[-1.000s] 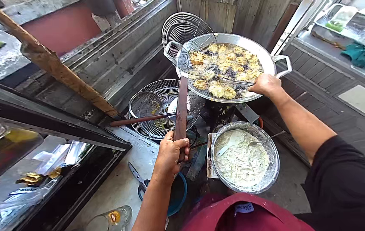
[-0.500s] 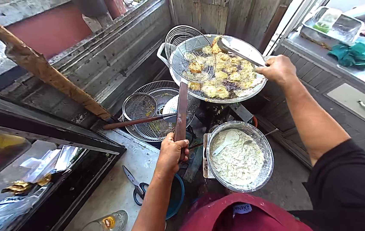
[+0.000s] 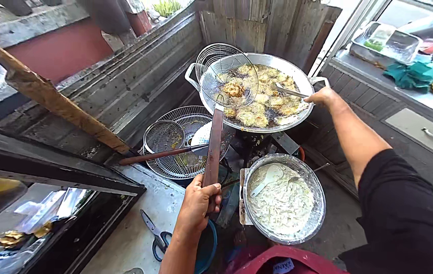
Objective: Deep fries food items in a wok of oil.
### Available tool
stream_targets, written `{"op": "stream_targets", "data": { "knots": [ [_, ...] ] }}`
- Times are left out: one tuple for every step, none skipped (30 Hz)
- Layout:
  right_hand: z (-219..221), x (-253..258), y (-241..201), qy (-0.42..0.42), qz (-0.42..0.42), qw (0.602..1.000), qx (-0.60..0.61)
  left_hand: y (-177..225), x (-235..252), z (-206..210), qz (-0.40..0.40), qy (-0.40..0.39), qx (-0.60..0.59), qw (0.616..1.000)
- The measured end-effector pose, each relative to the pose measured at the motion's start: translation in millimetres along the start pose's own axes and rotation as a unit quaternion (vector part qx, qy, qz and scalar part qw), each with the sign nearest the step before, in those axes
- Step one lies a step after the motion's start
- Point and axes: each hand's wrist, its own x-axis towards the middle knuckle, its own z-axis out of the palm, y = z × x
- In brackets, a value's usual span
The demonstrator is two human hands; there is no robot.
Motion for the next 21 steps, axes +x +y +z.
{"op": "stream_targets", "data": {
  "knots": [
    [6.5, 5.9, -4.2, -0.009, 0.003, 1.0, 0.01, 0.6, -2.1, 0.5, 0.002, 0.002, -0.005, 1.0],
    [12.3, 9.5, -8.3, -0.02, 0.009, 1.0, 0.021, 1.0, -4.4, 1.3, 0.004, 0.005, -0.007, 1.0],
    [17.1, 11.6, -11.2, -0.03, 0.014, 0.999, 0.031, 0.9, -6.4, 2.1, 0.005, 0.007, -0.009, 1.0],
    [20.2, 12.9, -12.5, -0.038, 0.016, 0.998, 0.037, 0.3, -7.6, 2.8, 0.007, 0.01, -0.013, 1.0],
    [21.4, 12.1, -12.6, -0.046, 0.017, 0.998, 0.042, -0.1, -8.7, 3.8, 0.01, 0.014, -0.015, 1.0],
    [21.4, 9.4, -11.1, -0.049, 0.017, 0.998, 0.047, -0.8, -9.5, 5.3, 0.011, 0.016, -0.013, 1.0],
    [20.1, 4.7, -7.9, -0.051, 0.018, 0.997, 0.053, -2.4, -10.3, 7.8, 0.011, 0.018, -0.008, 1.0],
    [18.0, -1.0, -2.6, -0.049, 0.016, 0.997, 0.055, -5.4, -11.6, 11.2, 0.011, 0.021, -0.004, 1.0],
    [16.0, -4.7, 4.0, -0.045, 0.012, 0.997, 0.054, -9.0, -13.7, 16.0, 0.01, 0.025, -0.002, 1.0],
    [13.4, -5.9, 10.0, -0.038, 0.008, 0.998, 0.048, -12.3, -16.5, 21.7, 0.011, 0.031, -0.003, 0.999],
    [10.4, -3.7, 15.7, -0.034, 0.002, 0.999, 0.04, -14.7, -20.0, 28.4, 0.013, 0.041, -0.004, 0.999],
    [7.5, 1.9, 21.9, -0.033, -0.006, 0.999, 0.039, -17.1, -23.9, 35.9, 0.015, 0.051, -0.003, 0.999],
    [4.3, 7.5, 30.0, -0.034, -0.017, 0.999, 0.033, -20.4, -28.6, 44.8, 0.016, 0.06, -0.001, 0.998],
    [0.3, 11.1, 40.0, -0.034, -0.034, 0.999, 0.025, -25.4, -33.6, 55.3, 0.015, 0.07, 0.002, 0.997],
    [-4.9, 14.5, 50.2, -0.034, -0.053, 0.998, 0.013, -32.0, -39.2, 67.5, 0.013, 0.081, 0.001, 0.997],
    [-11.9, 18.3, 59.2, -0.033, -0.076, 0.997, -0.001, -37.3, -43.9, 80.7, 0.015, 0.093, -0.003, 0.996],
    [-20.4, 23.1, 63.5, -0.037, -0.101, 0.994, 0.0, -41.4, -48.2, 93.5, 0.017, 0.107, -0.008, 0.994],
    [-25.9, 27.2, 72.0, -0.044, -0.119, 0.992, 0.005, -46.3, -52.6, 105.2, 0.018, 0.118, -0.014, 0.993],
    [-31.6, 30.1, 81.2, -0.049, -0.133, 0.99, 0.011, -51.4, -56.6, 116.0, 0.018, 0.127, -0.019, 0.992],
    [-39.1, 32.0, 89.2, -0.054, -0.143, 0.988, 0.016, -56.3, -59.8, 126.6, 0.016, 0.134, -0.026, 0.991],
    [-46.8, 33.8, 95.9, -0.056, -0.154, 0.986, 0.027, -60.3, -62.2, 136.7, 0.016, 0.139, -0.032, 0.99]
  ]
}}
